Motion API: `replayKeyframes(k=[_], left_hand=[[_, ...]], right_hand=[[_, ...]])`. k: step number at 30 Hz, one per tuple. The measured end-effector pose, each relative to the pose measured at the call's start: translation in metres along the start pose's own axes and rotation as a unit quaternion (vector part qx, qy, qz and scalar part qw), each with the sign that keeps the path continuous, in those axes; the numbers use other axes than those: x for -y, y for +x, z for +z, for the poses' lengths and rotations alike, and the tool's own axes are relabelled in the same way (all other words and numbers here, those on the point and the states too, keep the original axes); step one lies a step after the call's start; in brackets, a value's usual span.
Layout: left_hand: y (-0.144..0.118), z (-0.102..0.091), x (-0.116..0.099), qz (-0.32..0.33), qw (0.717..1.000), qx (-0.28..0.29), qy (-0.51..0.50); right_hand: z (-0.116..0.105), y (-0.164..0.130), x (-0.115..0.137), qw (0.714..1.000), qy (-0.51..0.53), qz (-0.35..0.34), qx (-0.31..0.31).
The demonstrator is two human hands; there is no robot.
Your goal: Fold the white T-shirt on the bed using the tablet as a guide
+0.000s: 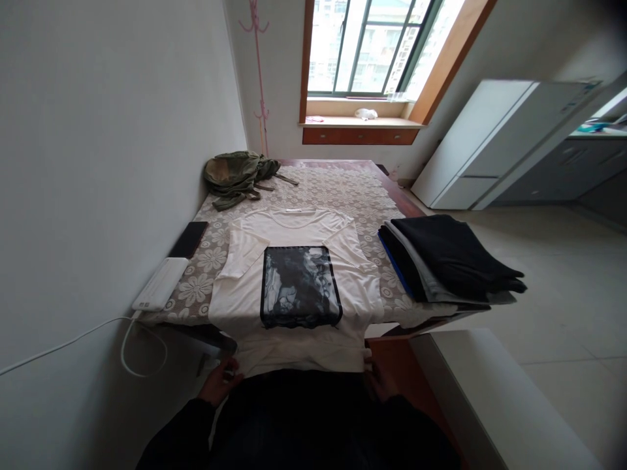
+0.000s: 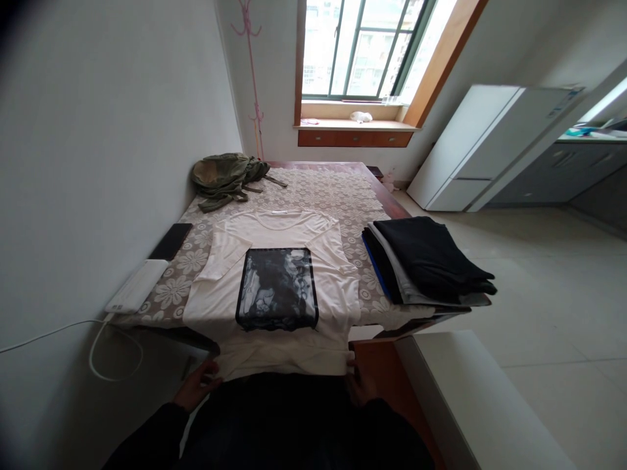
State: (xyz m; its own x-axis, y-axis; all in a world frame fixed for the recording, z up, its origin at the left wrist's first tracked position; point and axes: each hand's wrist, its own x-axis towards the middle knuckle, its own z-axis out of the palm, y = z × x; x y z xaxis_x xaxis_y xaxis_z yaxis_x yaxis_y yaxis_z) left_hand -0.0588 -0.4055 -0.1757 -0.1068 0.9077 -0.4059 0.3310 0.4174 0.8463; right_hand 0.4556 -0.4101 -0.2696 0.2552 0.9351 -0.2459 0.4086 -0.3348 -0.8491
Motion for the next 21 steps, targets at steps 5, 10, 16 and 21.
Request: replayKeyframes(k=[5,10,16,21], left_hand=[[0.003,0.000,0.011,0.014,0.999,0.005,0.035],[0.009,0.003,0.017,0.055,0.995,0.011,0.080],[0.017,-0.008,0.025,0.033,0.998,0.026,0.041],[0.012,-0.011,0.026,-0.017,0.999,-0.031,0.010]], right_hand=[[0.001,0.006,-0.022,1.000,-0.020,-0.003,-0.004],[0.005,0.011,-0.033,0.999,-0.011,-0.031,0.016],[0.000,0.011,-0.041,0.999,-0.038,-0.018,-0.017],[-0.001,0.008,-0.035,0.997,0.069,0.010,-0.039]])
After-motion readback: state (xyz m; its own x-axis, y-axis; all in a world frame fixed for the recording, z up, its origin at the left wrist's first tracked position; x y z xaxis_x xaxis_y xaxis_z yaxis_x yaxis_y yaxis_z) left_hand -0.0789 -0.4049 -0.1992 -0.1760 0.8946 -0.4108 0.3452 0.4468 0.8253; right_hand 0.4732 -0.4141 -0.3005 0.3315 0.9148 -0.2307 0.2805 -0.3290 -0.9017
